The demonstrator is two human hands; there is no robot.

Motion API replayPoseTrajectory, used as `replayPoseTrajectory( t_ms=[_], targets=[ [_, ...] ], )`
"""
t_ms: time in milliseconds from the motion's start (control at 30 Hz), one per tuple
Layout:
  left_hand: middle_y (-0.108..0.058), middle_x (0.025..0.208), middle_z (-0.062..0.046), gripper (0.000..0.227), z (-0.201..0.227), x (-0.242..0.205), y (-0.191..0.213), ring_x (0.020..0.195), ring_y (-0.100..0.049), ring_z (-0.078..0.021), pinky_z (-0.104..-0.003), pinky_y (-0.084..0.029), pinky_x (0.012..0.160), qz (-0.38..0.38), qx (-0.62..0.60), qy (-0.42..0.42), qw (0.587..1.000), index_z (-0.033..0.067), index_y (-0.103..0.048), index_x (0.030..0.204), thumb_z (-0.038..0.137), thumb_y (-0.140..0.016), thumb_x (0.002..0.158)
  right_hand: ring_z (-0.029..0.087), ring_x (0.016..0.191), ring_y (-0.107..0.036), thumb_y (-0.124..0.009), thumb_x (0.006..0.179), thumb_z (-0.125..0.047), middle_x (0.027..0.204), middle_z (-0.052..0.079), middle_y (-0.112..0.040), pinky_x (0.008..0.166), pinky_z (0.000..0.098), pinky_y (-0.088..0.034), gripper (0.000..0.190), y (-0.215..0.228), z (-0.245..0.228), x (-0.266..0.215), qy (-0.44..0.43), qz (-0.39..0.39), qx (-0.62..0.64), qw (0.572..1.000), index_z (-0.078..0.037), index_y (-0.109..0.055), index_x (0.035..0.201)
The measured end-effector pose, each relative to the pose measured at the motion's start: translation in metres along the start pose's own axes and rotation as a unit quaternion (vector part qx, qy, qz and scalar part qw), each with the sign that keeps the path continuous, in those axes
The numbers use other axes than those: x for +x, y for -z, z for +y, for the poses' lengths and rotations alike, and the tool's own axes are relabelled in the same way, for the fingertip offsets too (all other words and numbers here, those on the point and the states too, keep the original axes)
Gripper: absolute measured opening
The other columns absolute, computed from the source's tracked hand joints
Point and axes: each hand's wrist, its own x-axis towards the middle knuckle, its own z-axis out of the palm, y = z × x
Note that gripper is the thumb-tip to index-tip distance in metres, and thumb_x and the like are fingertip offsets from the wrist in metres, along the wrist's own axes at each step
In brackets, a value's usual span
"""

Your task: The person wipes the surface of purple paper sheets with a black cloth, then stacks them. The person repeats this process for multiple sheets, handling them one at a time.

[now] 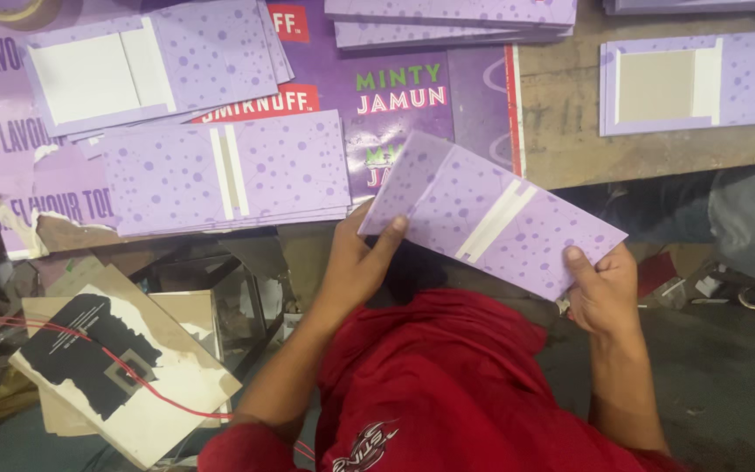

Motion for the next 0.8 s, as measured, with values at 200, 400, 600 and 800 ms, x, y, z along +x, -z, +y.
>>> replayPoseTrajectory(
  t_ms=[200,400,600,800],
  targets=[
    [-0.076,0.095,-0.007,0.026,-0.005,-0.004,-0.001,0.087,-0.069,-0.0112,-0.027,-0.055,0.078,0.072,0.033,-0.027,0.996,-0.0037,-0.073,0.113,0.016,-0.071,0.096,0.018,0.111,-0.067,-0.068,0.1,-0.003,0.124,0.012,-0.07,0.1,0.0326,-0.054,0.036,-0.019,-0.005,-0.011,0.015,0.029,-0.026,0.999,0.004,-0.056,0.132],
    [-0.076,0.098,-0.004,0.024,0.005,-0.034,0.018,0.089,-0.067,-0.0095,-0.027,-0.054,0.081,0.093,-0.12,0.017,0.988,-0.0036,-0.073,0.113,0.01,-0.072,0.094,0.018,0.113,-0.067,-0.07,0.104,-0.003,0.125,0.011,-0.07,0.105,0.0314,-0.052,0.034,-0.05,-0.015,0.004,0.065,0.002,0.015,0.998,0.004,-0.058,0.135],
    [-0.076,0.094,-0.005,0.019,0.019,-0.067,0.044,0.084,-0.068,-0.0105,-0.027,-0.055,0.078,0.253,-0.099,-0.021,0.962,-0.0032,-0.075,0.105,0.009,-0.076,0.09,0.018,0.113,-0.067,-0.069,0.101,-0.002,0.125,0.011,-0.069,0.105,0.0335,-0.054,0.04,-0.116,-0.031,0.039,0.053,-0.107,0.004,0.993,0.003,-0.057,0.138],
    [-0.076,0.088,-0.004,0.02,0.033,-0.096,0.099,0.078,-0.067,-0.009,-0.028,-0.055,0.074,0.463,0.037,0.009,0.886,0.0008,-0.074,0.098,0.014,-0.082,0.085,0.018,0.112,-0.07,-0.066,0.097,0.003,0.124,0.014,-0.07,0.103,0.0328,-0.056,0.035,-0.228,-0.02,0.08,0.015,-0.203,-0.057,0.977,0.005,-0.058,0.131]
  ],
)
